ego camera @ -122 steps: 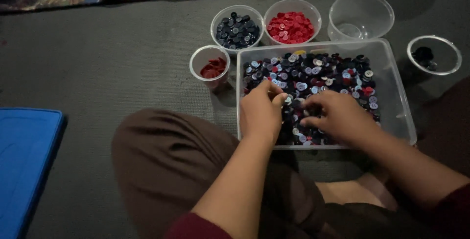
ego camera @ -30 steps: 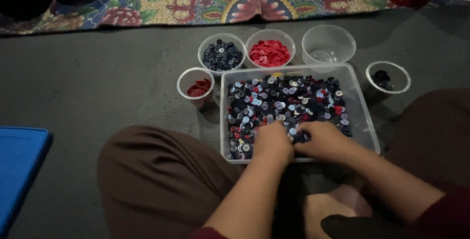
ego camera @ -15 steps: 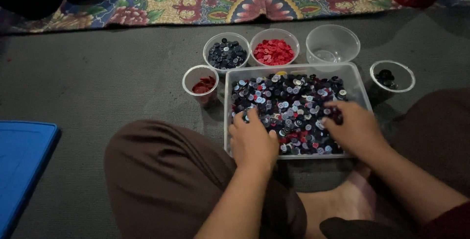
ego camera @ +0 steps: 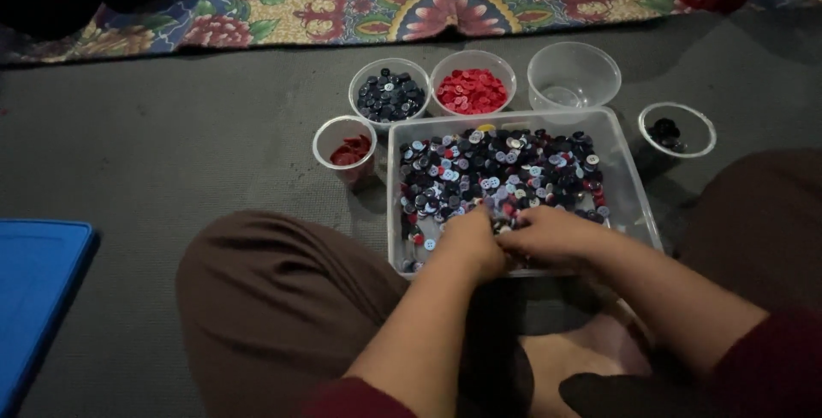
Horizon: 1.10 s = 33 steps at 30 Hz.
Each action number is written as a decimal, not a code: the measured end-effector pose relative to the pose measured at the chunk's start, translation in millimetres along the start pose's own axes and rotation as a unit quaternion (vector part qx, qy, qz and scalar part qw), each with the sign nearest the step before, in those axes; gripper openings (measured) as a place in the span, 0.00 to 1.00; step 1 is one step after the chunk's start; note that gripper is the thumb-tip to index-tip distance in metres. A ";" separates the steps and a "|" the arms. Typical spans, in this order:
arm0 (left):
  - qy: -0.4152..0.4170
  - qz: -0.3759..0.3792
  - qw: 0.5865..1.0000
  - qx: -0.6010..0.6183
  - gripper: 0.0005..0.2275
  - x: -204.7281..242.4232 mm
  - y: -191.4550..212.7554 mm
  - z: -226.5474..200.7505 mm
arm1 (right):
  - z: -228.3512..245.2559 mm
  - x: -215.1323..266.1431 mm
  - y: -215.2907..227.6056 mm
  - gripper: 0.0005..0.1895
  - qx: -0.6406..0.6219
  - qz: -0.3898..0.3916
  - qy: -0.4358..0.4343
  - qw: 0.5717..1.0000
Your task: Sorting a mixture of colored buttons from a large tray into separate small plastic cups based on their color.
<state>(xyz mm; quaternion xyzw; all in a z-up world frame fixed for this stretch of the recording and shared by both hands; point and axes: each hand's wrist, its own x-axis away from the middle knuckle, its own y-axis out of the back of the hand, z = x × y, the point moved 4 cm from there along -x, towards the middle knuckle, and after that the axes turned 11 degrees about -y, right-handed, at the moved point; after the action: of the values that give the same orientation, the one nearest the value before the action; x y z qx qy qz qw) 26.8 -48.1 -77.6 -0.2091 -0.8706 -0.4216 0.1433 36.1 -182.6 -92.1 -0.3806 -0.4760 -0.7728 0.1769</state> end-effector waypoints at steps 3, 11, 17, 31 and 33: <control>-0.011 -0.072 0.996 0.058 0.14 0.9 -4.3 5.4 | 6.7 20.7 15.1 0.26 -0.128 0.006 -0.013 0.992; 0.027 -0.171 0.960 0.219 0.10 32.3 22.4 6.0 | -7.3 35.6 33.7 0.27 -0.264 -0.138 0.038 0.954; 0.052 -0.198 0.942 0.265 0.10 35.5 28.8 11.6 | -35.5 24.0 56.7 0.25 -0.249 -0.232 0.084 0.937; 0.026 -0.219 0.925 0.311 0.09 40.1 29.1 9.9 | -23.3 58.8 67.3 0.21 -0.277 -0.226 0.114 0.927; 0.025 -0.226 0.915 0.333 0.08 50.2 35.9 0.4 | -25.9 59.1 71.7 0.22 -0.257 -0.146 0.092 0.951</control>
<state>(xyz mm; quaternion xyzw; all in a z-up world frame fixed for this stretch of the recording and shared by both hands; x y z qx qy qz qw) 0.5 -15.6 -32.3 0.0632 -0.9808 -0.1338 0.1269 32.5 -234.6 -10.9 -0.2667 -0.2937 -0.9179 0.0009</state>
